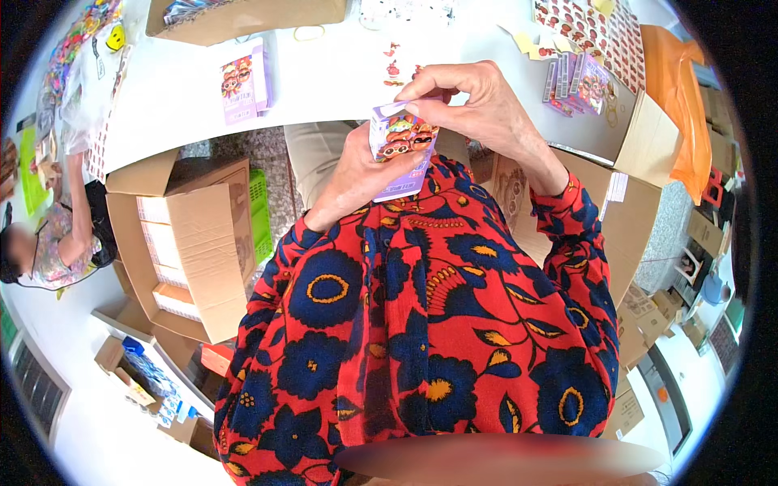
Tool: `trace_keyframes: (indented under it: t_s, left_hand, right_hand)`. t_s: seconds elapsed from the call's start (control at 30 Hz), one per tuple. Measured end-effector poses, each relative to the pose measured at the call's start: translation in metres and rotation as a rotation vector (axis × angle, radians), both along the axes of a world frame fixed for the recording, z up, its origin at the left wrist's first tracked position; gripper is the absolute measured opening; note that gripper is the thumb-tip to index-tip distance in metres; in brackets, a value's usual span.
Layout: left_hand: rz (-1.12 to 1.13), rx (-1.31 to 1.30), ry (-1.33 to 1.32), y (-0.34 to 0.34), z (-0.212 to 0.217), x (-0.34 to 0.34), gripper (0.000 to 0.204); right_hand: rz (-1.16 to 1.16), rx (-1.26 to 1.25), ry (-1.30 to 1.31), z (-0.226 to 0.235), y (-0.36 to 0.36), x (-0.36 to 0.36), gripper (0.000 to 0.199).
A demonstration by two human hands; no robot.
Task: Packaging small items into individual boxes and organizing them into a larger shipping carton.
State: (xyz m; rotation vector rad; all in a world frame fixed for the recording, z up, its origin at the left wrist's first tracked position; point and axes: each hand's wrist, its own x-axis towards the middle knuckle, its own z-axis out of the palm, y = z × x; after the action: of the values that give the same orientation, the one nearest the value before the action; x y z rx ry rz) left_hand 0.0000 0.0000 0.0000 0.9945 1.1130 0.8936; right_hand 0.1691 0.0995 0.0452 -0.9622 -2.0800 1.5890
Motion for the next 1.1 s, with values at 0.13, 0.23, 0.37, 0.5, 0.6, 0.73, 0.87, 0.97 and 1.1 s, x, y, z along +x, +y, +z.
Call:
trace_keyframes:
  t_s: [0.13, 0.23, 0.37, 0.5, 0.6, 0.73, 0.87, 0.97, 1.1]
  left_hand:
    - [0.035, -0.001, -0.039, -0.004, 0.0, 0.0, 0.031]
    - [0.035, -0.006, -0.087, -0.003, 0.001, -0.002, 0.029]
    - [0.027, -0.049, -0.137, -0.001, 0.006, -0.008, 0.027]
    - [0.07, -0.159, -0.394, -0.003, 0.004, -0.008, 0.027]
    - [0.074, -0.187, -0.397, -0.002, 0.01, -0.011, 0.027]
    - [0.016, -0.157, -0.325, 0.001, 0.015, -0.012, 0.026]
    - [-0.015, -0.162, -0.27, 0.002, 0.018, -0.014, 0.025]
    - [-0.029, -0.189, -0.304, 0.001, 0.011, -0.015, 0.026]
    - [-0.011, -0.167, -0.298, 0.004, 0.002, -0.016, 0.033]
  right_hand:
    - [0.043, 0.19, 0.055, -0.003, -0.003, 0.0, 0.012]
    - [0.079, 0.383, 0.142, -0.011, -0.006, 0.002, 0.015]
    - [0.182, 0.58, 0.206, -0.018, -0.005, 0.006, 0.027]
    - [0.232, 0.424, 0.255, -0.017, -0.005, 0.006, 0.036]
    - [0.249, 0.162, 0.253, -0.013, -0.005, 0.008, 0.042]
    - [0.269, 0.205, 0.257, -0.01, -0.002, 0.002, 0.039]
    - [0.273, 0.348, 0.297, -0.019, -0.003, -0.001, 0.035]
    - [0.266, 0.343, 0.268, -0.024, -0.004, -0.002, 0.032]
    - [0.13, 0.313, 0.291, -0.031, -0.011, -0.009, 0.028]
